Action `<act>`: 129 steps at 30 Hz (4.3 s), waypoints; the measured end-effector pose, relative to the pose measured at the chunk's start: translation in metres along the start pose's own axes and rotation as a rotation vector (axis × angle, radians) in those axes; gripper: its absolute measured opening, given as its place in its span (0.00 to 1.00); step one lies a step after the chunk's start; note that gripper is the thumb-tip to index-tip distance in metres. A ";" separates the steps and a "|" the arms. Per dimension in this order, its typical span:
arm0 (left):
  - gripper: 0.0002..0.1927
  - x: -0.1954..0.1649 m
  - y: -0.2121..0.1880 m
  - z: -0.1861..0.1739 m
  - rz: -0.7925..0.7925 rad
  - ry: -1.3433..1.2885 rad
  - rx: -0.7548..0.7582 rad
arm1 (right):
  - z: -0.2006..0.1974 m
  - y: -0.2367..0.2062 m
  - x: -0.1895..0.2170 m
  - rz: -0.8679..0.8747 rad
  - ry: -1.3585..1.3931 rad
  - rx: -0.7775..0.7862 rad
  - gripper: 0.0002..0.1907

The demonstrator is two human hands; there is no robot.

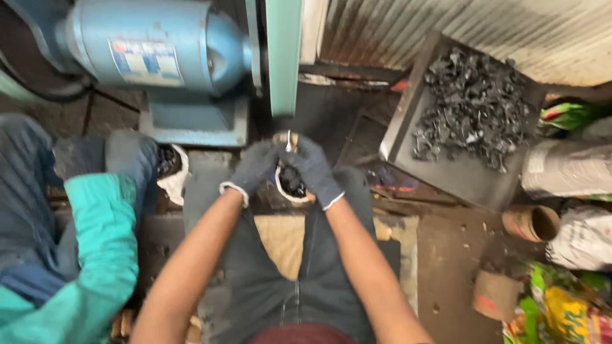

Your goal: The person sits on the floor at a bench grinder and grinds small dark metal castings one at a time, holding each piece against the spinning wheel with both gloved hands until sparks fly, then places finished pieces on a tray of similar castings and picks up the next piece.

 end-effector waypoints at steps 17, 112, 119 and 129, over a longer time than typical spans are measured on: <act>0.19 0.011 0.016 0.018 0.010 -0.199 -0.137 | -0.019 0.018 -0.024 0.024 0.073 0.037 0.26; 0.21 -0.033 -0.036 0.015 0.219 -0.283 -0.083 | -0.039 -0.053 0.000 -0.082 0.115 -0.236 0.15; 0.20 -0.048 -0.042 0.005 -0.053 -0.425 -0.074 | -0.014 -0.054 0.005 -0.076 -0.007 -0.271 0.16; 0.19 -0.010 -0.008 0.010 0.172 0.117 -0.313 | -0.022 -0.011 -0.012 -0.204 -0.331 -0.248 0.12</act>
Point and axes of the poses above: each hand's wrist, its own y-axis towards the middle knuckle, its own z-axis out of the palm, x = y × z, the point moved 1 cm from there along y, towards the middle knuckle, and after that the axes turned 11 degrees about y, right-handed, at the moved point
